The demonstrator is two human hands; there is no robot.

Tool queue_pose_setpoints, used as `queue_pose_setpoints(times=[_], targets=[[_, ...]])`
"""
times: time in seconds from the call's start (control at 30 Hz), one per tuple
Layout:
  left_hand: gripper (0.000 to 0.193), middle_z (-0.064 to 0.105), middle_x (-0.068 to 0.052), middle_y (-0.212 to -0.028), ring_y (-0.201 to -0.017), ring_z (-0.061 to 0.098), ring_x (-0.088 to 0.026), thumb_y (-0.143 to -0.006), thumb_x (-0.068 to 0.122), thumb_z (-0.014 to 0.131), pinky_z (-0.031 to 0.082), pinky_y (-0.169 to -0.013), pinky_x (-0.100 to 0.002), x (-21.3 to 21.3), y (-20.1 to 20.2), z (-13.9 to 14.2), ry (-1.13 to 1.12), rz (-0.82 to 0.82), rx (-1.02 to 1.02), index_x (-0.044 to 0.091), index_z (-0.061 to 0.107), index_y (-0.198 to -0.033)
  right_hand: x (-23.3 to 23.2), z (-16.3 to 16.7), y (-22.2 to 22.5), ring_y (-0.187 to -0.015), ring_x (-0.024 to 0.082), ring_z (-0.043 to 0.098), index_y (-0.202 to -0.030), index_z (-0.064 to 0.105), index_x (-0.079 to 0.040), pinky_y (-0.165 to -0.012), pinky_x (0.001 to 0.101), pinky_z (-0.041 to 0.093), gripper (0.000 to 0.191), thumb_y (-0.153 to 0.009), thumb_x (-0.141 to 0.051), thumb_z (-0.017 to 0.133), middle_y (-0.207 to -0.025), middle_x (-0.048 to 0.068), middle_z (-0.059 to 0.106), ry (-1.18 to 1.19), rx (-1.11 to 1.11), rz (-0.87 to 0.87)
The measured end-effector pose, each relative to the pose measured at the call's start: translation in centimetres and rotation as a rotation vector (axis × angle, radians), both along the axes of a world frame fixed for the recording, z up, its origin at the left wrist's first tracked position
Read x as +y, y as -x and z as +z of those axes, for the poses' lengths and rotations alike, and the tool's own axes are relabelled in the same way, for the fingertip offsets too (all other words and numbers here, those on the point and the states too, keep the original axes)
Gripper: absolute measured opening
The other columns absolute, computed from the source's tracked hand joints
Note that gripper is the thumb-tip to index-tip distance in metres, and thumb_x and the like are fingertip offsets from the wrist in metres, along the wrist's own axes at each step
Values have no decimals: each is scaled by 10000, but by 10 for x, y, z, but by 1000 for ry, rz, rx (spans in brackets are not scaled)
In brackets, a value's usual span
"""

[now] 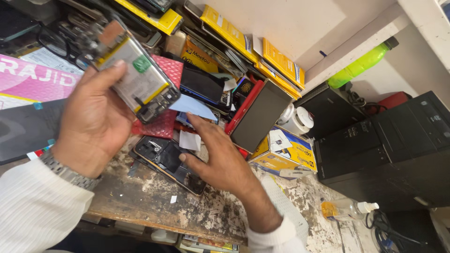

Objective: The person repairs a disassembled smartphone at a cluttered workbench. They hold the phone chassis with its battery exposed, pick up the back cover, align and press it onto the body, then use a screwdriver to work on the phone's internal components.

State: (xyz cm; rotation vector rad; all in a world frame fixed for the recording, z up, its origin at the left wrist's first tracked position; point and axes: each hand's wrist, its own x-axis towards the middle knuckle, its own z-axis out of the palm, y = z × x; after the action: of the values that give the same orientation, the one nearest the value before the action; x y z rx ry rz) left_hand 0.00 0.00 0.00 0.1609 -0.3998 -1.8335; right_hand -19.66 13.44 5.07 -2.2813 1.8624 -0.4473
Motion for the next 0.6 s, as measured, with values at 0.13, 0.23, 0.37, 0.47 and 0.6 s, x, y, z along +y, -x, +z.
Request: queue_pose_setpoints(times=[0.13, 0.23, 0.37, 0.47, 0.6], targets=[[239, 696, -35, -1214, -1198, 695, -199, -1071, 69, 647, 536, -1201, -438, 7, -26, 8, 104, 168, -4, 68, 602, -1306, -36, -4, 4, -1488, 381, 437, -1585, 339, -48, -1230, 443, 336, 773, -936, -231, 717, -1594, 230, 448, -15, 14, 170], [220, 667, -34, -1243, -1202, 655, -178, -1114, 53, 586, 486, -1202, -418, 21, -45, 8, 245, 217, -18, 56, 576, -1334, -65, -11, -1, -1449, 361, 486, -1556, 398, -73, -1212, 431, 390, 704, -931, -168, 706, -1550, 203, 504, -19, 47, 234], [220, 654, -30, -1240, -1214, 635, -166, -1140, 48, 549, 470, -1238, -434, 37, -56, 8, 273, 260, -100, 64, 554, -1359, -98, -13, -9, -1320, 326, 564, -1462, 519, -130, -1129, 420, 461, 641, -871, -180, 761, -1439, 160, 581, -13, 227, 236], [306, 676, -12, -1247, -1232, 659, -153, -1080, 69, 541, 502, -1237, -465, 46, -64, 10, 126, 229, -150, 103, 548, -1384, -111, -12, -10, -1277, 319, 581, -1381, 597, -142, -1084, 420, 480, 618, -798, -209, 792, -1397, 116, 613, 26, 224, 273], [316, 677, -39, -1292, -1281, 659, -185, -1046, 71, 531, 516, -1209, -488, 54, -67, 8, 81, 198, -169, 96, 559, -1360, -118, -17, -14, -1272, 308, 607, -1298, 662, -131, -1052, 418, 514, 470, -851, -210, 784, -1385, 107, 626, 100, 227, 298]])
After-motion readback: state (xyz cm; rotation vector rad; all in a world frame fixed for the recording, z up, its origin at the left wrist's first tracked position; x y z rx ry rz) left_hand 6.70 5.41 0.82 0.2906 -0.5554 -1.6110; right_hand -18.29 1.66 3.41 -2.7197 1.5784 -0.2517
